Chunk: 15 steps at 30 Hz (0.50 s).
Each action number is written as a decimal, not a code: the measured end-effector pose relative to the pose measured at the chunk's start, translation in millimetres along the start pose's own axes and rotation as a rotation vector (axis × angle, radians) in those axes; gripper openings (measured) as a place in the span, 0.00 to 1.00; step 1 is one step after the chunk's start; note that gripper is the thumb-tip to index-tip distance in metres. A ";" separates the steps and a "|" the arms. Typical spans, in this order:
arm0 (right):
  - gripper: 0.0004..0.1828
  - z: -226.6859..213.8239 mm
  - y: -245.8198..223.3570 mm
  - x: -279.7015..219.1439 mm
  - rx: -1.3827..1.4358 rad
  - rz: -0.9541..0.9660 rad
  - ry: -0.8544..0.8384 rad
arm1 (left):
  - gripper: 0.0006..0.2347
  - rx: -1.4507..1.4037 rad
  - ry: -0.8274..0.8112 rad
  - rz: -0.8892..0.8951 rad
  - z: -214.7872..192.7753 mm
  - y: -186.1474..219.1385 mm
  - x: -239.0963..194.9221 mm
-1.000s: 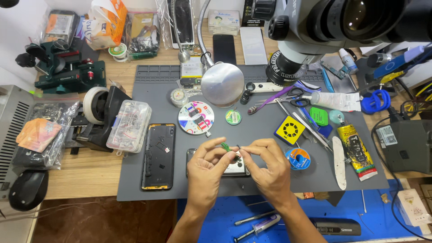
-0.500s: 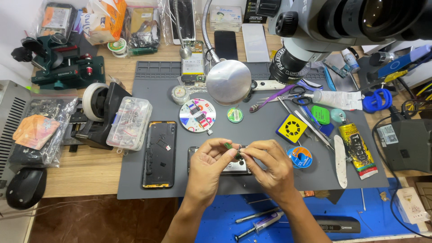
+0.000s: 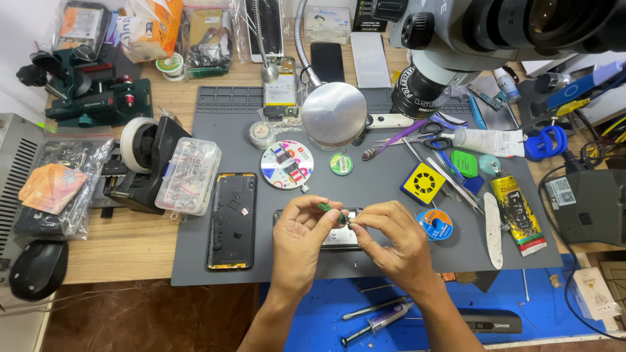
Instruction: The person uses a blue and yellow plastic tool to manipulate a small green circuit board. They then use a metal probe to touch the board and later place the board onto a disassembled smartphone chassis, adjusting its position with their fingers.
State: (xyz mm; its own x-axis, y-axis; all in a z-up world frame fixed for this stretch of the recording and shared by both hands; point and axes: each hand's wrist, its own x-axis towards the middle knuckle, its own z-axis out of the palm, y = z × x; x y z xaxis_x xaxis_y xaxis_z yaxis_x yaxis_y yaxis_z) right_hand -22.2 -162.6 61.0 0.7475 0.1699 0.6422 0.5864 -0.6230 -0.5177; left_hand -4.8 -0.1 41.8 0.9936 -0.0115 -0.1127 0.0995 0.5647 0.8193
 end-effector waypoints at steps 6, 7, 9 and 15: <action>0.07 -4.6 6.4 -4.7 -0.187 -0.183 -0.023 | 0.08 0.105 0.002 0.060 4.0 2.5 -4.7; 0.07 -4.0 6.1 -4.8 -0.188 -0.184 -0.022 | 0.08 0.105 0.000 0.061 4.9 1.8 -5.9; 0.07 -3.0 5.7 -5.4 -0.255 -0.185 0.027 | 0.08 0.124 0.007 0.133 7.0 0.1 -8.3; 0.04 -6.7 2.6 3.7 -0.269 -0.132 0.069 | 0.07 0.167 -0.071 0.174 9.6 6.8 -13.7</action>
State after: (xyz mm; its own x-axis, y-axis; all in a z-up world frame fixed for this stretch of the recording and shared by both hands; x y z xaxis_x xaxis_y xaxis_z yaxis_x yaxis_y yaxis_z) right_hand -20.0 -168.7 65.8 0.6423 0.2166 0.7352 0.5663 -0.7805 -0.2648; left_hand -17.2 -4.0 54.3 0.9972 0.0129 0.0732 -0.0719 0.4192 0.9050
